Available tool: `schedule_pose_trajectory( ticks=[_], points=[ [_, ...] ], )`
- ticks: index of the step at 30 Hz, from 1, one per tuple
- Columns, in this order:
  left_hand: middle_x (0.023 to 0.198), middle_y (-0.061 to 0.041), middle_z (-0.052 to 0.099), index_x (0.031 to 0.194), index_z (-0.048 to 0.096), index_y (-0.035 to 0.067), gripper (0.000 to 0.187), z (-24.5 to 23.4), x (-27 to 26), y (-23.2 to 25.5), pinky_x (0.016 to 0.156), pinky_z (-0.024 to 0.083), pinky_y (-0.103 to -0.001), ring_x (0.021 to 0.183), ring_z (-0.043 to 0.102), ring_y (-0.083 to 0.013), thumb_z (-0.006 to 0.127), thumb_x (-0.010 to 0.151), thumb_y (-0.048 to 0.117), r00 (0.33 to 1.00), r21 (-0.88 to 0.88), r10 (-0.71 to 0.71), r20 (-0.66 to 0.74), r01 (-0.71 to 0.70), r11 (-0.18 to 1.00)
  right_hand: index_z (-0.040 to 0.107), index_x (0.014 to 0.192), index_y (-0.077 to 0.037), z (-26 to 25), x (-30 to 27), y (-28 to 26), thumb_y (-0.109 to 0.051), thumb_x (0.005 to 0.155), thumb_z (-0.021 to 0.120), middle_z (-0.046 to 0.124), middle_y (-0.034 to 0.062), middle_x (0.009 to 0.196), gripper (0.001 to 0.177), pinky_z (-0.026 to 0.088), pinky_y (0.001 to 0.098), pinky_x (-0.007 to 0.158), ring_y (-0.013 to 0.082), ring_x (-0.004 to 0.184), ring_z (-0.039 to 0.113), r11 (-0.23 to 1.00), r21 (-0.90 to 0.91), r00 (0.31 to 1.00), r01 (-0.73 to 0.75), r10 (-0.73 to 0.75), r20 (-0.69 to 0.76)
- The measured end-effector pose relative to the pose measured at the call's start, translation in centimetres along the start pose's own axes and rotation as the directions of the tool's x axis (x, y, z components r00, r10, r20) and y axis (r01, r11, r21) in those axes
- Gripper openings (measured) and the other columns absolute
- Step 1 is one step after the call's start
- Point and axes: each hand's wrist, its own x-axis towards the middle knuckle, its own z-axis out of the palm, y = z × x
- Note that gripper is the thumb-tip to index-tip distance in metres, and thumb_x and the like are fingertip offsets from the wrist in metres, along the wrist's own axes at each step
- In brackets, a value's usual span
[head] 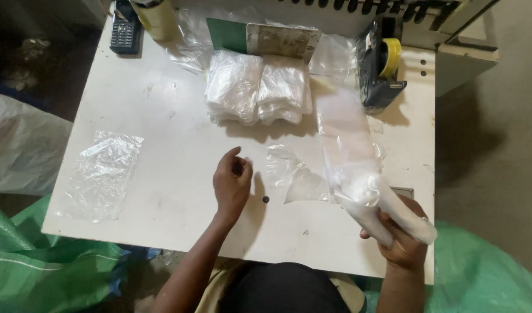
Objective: A worker is manually packaging small white packets into clear plastic bags at a factory workstation.
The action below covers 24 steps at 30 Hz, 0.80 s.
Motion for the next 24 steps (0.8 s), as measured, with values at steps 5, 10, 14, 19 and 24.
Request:
schedule_pose_trajectory(
  ticks=[5, 10, 14, 19, 24],
  points=[
    [0.100, -0.012, 0.063, 0.101, 0.068, 0.006, 0.024, 4.0, 1.6, -2.2, 0.082, 0.049, -0.039, 0.092, 0.058, -0.0301, 0.080, 0.084, 0.019, 0.908, 0.307, 0.402, 0.115, -0.418, 0.855, 0.068, 0.113, 0.000, 3.3, -0.1, -0.2, -0.010, 0.087, 0.078, 0.069, 0.0146, 0.101, 0.030, 0.070, 0.0274, 0.047, 0.0218, 0.058, 0.075, 0.952, -0.201, 0.959, 0.233, -0.190, 0.209],
    [0.087, -0.001, 0.073, 0.098, 0.066, 0.012, 0.012, 0.5, 0.0, 0.9, 0.071, 0.055, -0.026, 0.078, 0.069, -0.0121, 0.075, 0.090, 0.013, 0.996, -0.187, -0.054, 0.069, 0.066, 0.980, 0.066, 0.129, -0.005, -0.4, -1.2, 0.5, -0.010, 0.084, 0.083, 0.071, 0.0153, 0.118, 0.048, 0.074, 0.0346, 0.049, 0.0317, 0.097, 0.076, 0.984, -0.056, 0.986, 0.168, -0.166, 0.034],
    [0.077, -0.014, 0.074, 0.099, 0.076, 0.000, 0.015, -5.3, -2.1, 0.0, 0.050, 0.047, -0.028, 0.060, 0.064, -0.0189, 0.079, 0.088, 0.010, 0.854, -0.448, -0.518, 0.058, 0.486, 0.751, 0.064, 0.114, 0.001, -1.7, -0.5, 1.2, -0.009, 0.096, 0.063, 0.068, 0.0177, 0.105, 0.020, 0.065, 0.0311, 0.042, 0.0261, 0.051, 0.072, 0.967, -0.239, 0.996, 0.092, -0.094, 0.000],
    [0.097, -0.012, 0.073, 0.116, 0.070, -0.001, 0.034, -9.5, -5.1, -1.0, 0.083, 0.062, -0.030, 0.090, 0.071, -0.0211, 0.079, 0.083, -0.003, 0.808, -0.567, -0.579, -0.108, 0.428, 0.704, 0.063, 0.118, 0.011, 4.3, 0.6, 1.4, -0.002, 0.098, 0.055, 0.068, 0.0262, 0.114, 0.026, 0.065, 0.0232, 0.034, 0.0202, 0.047, 0.072, 0.929, -0.295, 0.965, 0.225, -0.170, 0.200],
    [0.071, -0.005, 0.071, 0.077, 0.069, 0.007, 0.019, -5.9, -7.7, -1.0, 0.060, 0.049, -0.025, 0.066, 0.062, -0.0114, 0.087, 0.077, 0.000, 0.905, -0.600, -0.425, 0.028, 0.356, 0.717, 0.068, 0.132, -0.010, 13.2, 0.7, 0.2, -0.052, 0.098, 0.077, 0.048, 0.0339, 0.153, 0.055, 0.038, 0.0538, 0.119, 0.0432, 0.149, 0.043, 0.968, 0.067, 0.749, -0.243, 0.143, 0.647]
  ],
)
